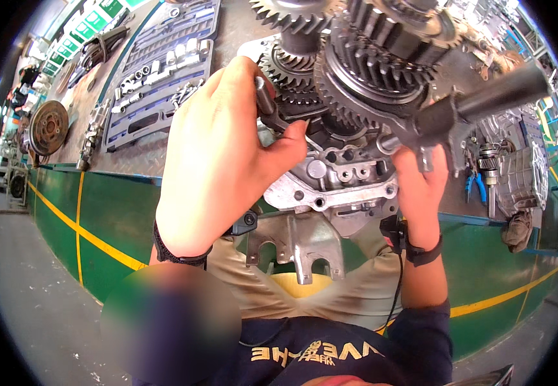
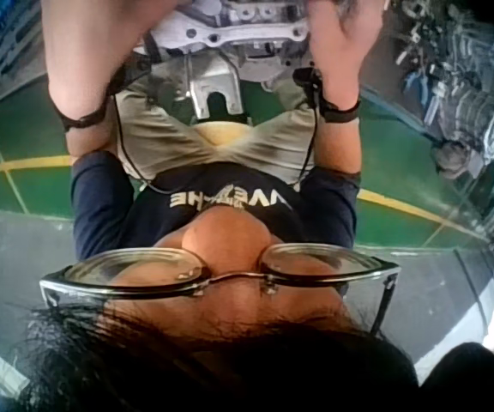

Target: The person assembles a gearbox housing by first inserting a threaded sensor by hand, then lifting and rotating the housing to check the fit of internal gear shafts. They then proceed to fit a secondary housing section over the gears, aligning the shafts through the openings.

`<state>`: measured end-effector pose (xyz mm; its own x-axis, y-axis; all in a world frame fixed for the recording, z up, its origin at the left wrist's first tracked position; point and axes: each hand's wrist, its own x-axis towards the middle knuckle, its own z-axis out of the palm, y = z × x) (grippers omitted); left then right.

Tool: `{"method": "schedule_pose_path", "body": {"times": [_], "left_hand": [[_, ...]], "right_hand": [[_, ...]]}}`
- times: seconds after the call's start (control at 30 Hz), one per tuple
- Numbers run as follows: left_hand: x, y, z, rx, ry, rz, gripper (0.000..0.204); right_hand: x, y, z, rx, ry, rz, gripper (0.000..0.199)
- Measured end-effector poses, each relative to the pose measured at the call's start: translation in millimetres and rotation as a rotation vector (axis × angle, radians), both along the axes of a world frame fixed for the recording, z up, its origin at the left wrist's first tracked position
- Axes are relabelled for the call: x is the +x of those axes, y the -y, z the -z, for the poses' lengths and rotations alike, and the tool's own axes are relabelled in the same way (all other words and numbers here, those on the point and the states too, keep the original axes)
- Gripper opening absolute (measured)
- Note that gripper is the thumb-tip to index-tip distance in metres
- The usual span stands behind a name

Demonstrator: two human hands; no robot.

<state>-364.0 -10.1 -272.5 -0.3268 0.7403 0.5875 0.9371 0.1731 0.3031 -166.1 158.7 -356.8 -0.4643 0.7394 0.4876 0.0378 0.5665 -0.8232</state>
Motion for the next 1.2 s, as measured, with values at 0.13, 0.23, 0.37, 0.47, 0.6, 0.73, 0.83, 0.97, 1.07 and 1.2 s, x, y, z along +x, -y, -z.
{"method": "schedule_pose_path", "body": {"times": [0.13, 0.23, 0.37, 0.47, 0.6, 0.73, 0.83, 0.97, 1.07, 1.2], "left_hand": [[-3.2, 5.5, -3.9, -0.059, -0.031, 0.013, 0.045], [-8.1, 9.3, -1.7, -0.044, 0.040, 0.087, 0.055], [-4.5, 8.6, -5.1, -0.082, 0.095, -0.011, 0.047], [-5.5, 8.6, -4.3, -0.112, 0.101, -0.044, 0.044], [-2.2, 5.7, -2.5, -0.076, 0.141, -0.019, 0.042], [0.4, 1.2, 1.9, -0.020, 0.095, -0.020, 0.039], [1.0, 0.7, 0.9, -0.024, 0.101, -0.035, 0.039], [-5.5, 5.2, 2.0, -0.033, 0.058, 0.012, 0.052], [-6.8, 8.2, 1.5, -0.031, 0.015, 0.041, 0.068], [-3.9, 7.3, 1.7, -0.005, 0.021, 0.022, 0.071]], "right_hand": [[0.4, -3.6, -1.0, -0.031, -0.007, -0.044, 0.045], [-0.8, -5.6, -2.2, 0.031, -0.026, -0.080, 0.041], [1.3, -8.4, -5.8, 0.171, -0.014, -0.096, 0.032], [1.3, -8.3, -7.7, 0.199, -0.020, -0.091, 0.028], [2.3, -7.2, -6.0, 0.158, -0.012, -0.097, 0.027], [1.6, -4.1, -6.5, 0.096, -0.025, -0.094, 0.027], [2.6, -4.8, -6.3, 0.105, -0.014, -0.096, 0.027], [5.0, -0.2, -5.2, 0.148, -0.014, -0.029, 0.028], [9.0, 13.4, -20.6, 0.493, -0.135, 0.110, 0.032], [5.9, 28.4, -30.0, 0.610, -0.081, 0.041, 0.038]]}}
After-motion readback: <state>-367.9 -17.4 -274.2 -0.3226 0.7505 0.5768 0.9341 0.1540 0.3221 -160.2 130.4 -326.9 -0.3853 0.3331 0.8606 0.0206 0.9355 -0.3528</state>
